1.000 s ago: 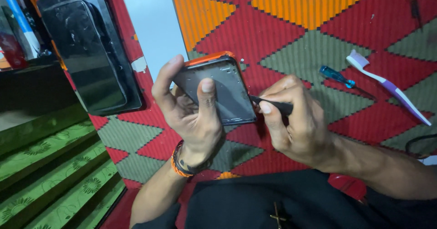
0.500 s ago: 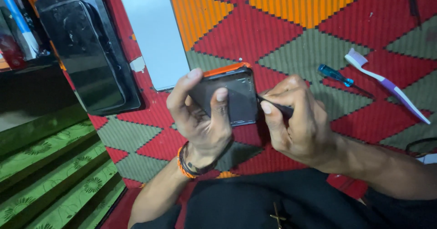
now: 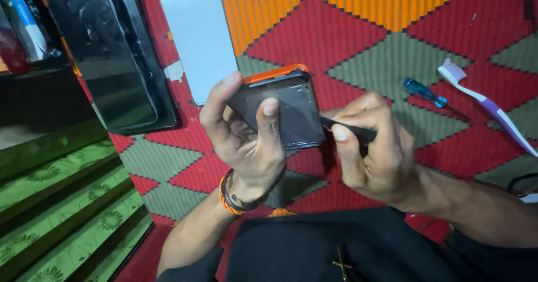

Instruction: Repairing a tablet and a smartphone by opening their back covers at a workbench.

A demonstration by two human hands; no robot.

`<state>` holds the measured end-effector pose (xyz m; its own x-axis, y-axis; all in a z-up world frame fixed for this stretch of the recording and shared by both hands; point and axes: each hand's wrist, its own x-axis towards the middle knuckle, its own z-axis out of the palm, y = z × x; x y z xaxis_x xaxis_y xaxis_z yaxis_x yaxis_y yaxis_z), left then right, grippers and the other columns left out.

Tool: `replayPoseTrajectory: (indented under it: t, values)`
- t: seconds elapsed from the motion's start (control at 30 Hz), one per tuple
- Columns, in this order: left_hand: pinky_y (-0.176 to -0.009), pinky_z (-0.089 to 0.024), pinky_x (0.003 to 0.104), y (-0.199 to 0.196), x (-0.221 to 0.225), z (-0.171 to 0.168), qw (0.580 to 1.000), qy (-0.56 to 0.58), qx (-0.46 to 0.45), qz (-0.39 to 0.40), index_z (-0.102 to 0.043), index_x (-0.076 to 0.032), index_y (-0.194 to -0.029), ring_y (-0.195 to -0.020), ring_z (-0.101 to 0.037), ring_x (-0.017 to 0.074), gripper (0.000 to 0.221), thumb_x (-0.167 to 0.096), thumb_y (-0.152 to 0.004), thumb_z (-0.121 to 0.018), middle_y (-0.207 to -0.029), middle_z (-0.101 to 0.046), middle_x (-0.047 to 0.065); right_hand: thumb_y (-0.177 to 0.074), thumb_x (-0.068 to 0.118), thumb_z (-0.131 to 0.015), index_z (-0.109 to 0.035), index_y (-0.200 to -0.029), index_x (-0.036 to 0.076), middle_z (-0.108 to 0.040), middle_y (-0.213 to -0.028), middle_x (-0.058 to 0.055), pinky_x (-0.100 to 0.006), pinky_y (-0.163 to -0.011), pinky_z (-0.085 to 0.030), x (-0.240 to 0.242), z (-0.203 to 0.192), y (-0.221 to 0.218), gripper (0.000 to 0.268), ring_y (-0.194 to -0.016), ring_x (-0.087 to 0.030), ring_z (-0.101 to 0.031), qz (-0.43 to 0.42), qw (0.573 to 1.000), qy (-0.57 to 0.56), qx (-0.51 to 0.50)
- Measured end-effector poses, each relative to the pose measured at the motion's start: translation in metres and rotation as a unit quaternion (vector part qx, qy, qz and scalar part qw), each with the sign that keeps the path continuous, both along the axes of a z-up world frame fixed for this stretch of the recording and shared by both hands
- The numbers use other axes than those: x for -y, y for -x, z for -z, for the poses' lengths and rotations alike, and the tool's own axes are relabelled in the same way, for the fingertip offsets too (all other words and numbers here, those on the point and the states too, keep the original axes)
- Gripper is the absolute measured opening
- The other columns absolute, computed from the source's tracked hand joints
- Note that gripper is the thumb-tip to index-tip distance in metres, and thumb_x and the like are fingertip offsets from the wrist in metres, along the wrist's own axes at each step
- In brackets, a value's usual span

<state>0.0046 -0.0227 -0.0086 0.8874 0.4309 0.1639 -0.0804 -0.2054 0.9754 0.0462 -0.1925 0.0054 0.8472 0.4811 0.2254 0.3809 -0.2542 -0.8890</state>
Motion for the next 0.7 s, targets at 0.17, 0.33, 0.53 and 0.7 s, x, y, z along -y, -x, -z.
replayPoseTrajectory:
  t: [0.17, 0.33, 0.53, 0.7]
  values:
    - [-0.094, -0.055, 0.028, 0.000, 0.000, 0.000, 1.000, -0.006, -0.009, -0.017, -0.036, -0.011, -0.147, -0.103, -0.061, 0.0170, 0.047, -0.006, -0.109, -0.062, -0.136, -0.050, 0.011, -0.097, -0.004, -0.057, -0.047, -0.104, -0.007, -0.062, -0.099, -0.020, -0.027, -0.065, -0.051, 0.001, 0.001, 0.001, 0.013, -0.074, -0.020, -0.060, 0.013, 1.000, 0.017, 0.010]
    - [-0.091, -0.057, 0.027, 0.003, 0.002, 0.002, 0.999, -0.031, 0.004, 0.007, -0.036, -0.012, -0.147, -0.101, -0.063, 0.0165, 0.049, -0.003, -0.108, -0.063, -0.137, -0.049, 0.010, -0.094, -0.009, -0.059, -0.048, -0.104, -0.007, -0.063, -0.096, -0.020, -0.035, -0.074, -0.054, 0.002, 0.005, 0.001, 0.014, -0.080, -0.026, -0.060, -0.009, 1.000, 0.011, 0.018]
    - [-0.099, -0.055, 0.030, 0.001, 0.000, 0.002, 1.000, -0.015, -0.011, -0.019, -0.036, -0.011, -0.148, -0.109, -0.060, 0.0186, 0.047, -0.007, -0.109, -0.063, -0.140, -0.048, 0.011, -0.098, -0.002, -0.057, -0.047, -0.105, -0.006, -0.061, -0.098, -0.019, -0.030, -0.069, -0.051, 0.003, 0.011, 0.004, 0.013, -0.075, -0.021, -0.057, 0.020, 0.999, 0.013, 0.029]
    - [-0.088, -0.058, 0.028, 0.001, -0.002, 0.005, 1.000, -0.013, 0.001, -0.009, -0.035, -0.012, -0.148, -0.098, -0.062, 0.0167, 0.048, -0.004, -0.109, -0.062, -0.137, -0.048, 0.011, -0.099, 0.002, -0.057, -0.046, -0.106, -0.004, -0.059, -0.098, -0.018, -0.029, -0.069, -0.051, 0.006, 0.014, 0.004, 0.014, -0.076, -0.020, -0.057, 0.007, 0.999, 0.035, 0.025]
